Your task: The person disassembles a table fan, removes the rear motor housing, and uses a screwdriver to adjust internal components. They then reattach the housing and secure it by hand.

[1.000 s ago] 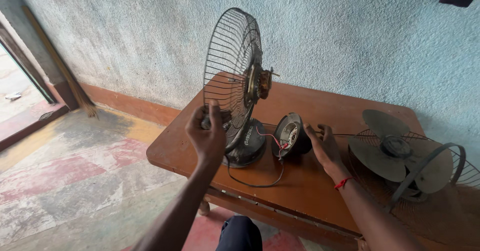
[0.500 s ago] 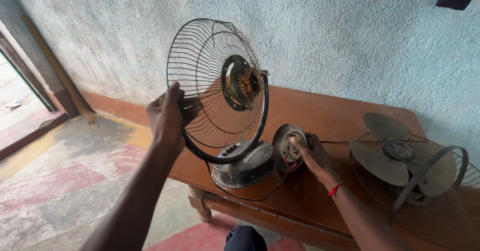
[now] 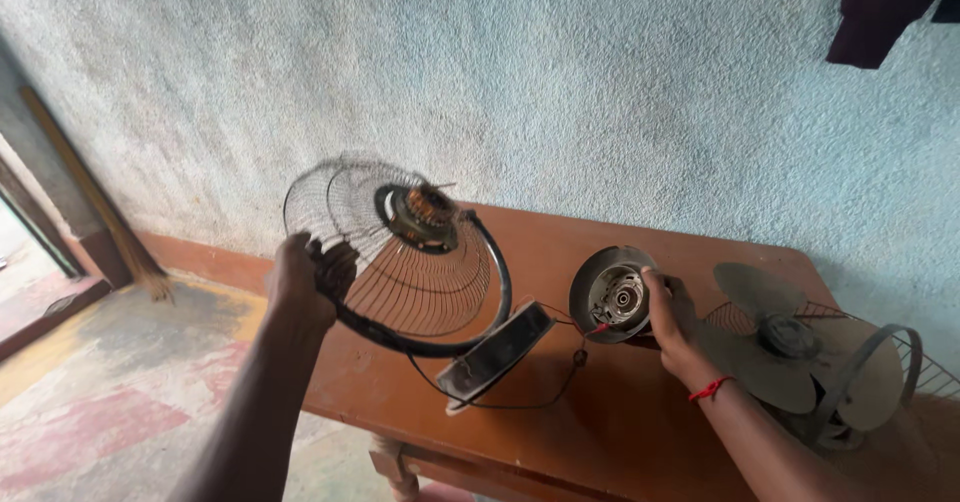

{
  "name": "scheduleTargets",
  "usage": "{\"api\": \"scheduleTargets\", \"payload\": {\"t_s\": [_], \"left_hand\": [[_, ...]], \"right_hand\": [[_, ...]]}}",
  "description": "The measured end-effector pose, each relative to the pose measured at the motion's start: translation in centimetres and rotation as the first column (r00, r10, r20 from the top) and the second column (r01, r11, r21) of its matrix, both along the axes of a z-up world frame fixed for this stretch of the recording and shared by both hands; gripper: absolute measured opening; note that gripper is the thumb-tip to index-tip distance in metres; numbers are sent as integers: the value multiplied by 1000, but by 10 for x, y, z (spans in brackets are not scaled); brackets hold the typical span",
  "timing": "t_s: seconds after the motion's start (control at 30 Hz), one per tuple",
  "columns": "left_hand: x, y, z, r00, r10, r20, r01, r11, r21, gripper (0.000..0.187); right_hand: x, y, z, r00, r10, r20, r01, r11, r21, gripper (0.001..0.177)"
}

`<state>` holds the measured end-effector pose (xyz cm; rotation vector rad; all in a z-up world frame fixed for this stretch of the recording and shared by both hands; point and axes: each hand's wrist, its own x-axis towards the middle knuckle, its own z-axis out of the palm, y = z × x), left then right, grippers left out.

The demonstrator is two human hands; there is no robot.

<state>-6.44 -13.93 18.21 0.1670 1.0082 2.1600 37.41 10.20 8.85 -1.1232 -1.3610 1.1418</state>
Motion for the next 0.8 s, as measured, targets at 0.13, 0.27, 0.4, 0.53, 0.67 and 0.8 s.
{"api": "scheduleTargets", "payload": {"t_s": [0.13,0.27,0.4,0.53,0.67,0.8], "left_hand": [[-23,-4,-34,994,26,108,-22,999,-36,22],[-36,-5,-66,979,20,201,-12,999,-39,23],[-20,5,-109,945,-63,322,42,997,72,29],[8,16,-137,906,-24,423,20,1000,12,30],[42,27,-154,903,-66,424,39,997,73,29],[67,27,-169,888,-53,456,47,999,26,27]], "right_hand": [[-6,5,21,999,-40,2,40,996,75,65],[-18,4,47,996,-90,-24,93,980,174,65],[-30,1,80,997,-61,-40,69,972,224,67],[-44,-10,118,998,9,-69,5,979,202,71],[-51,-26,159,989,84,-119,-91,994,-53,74],[-58,-35,178,987,110,-115,-115,992,-43,75]]}}
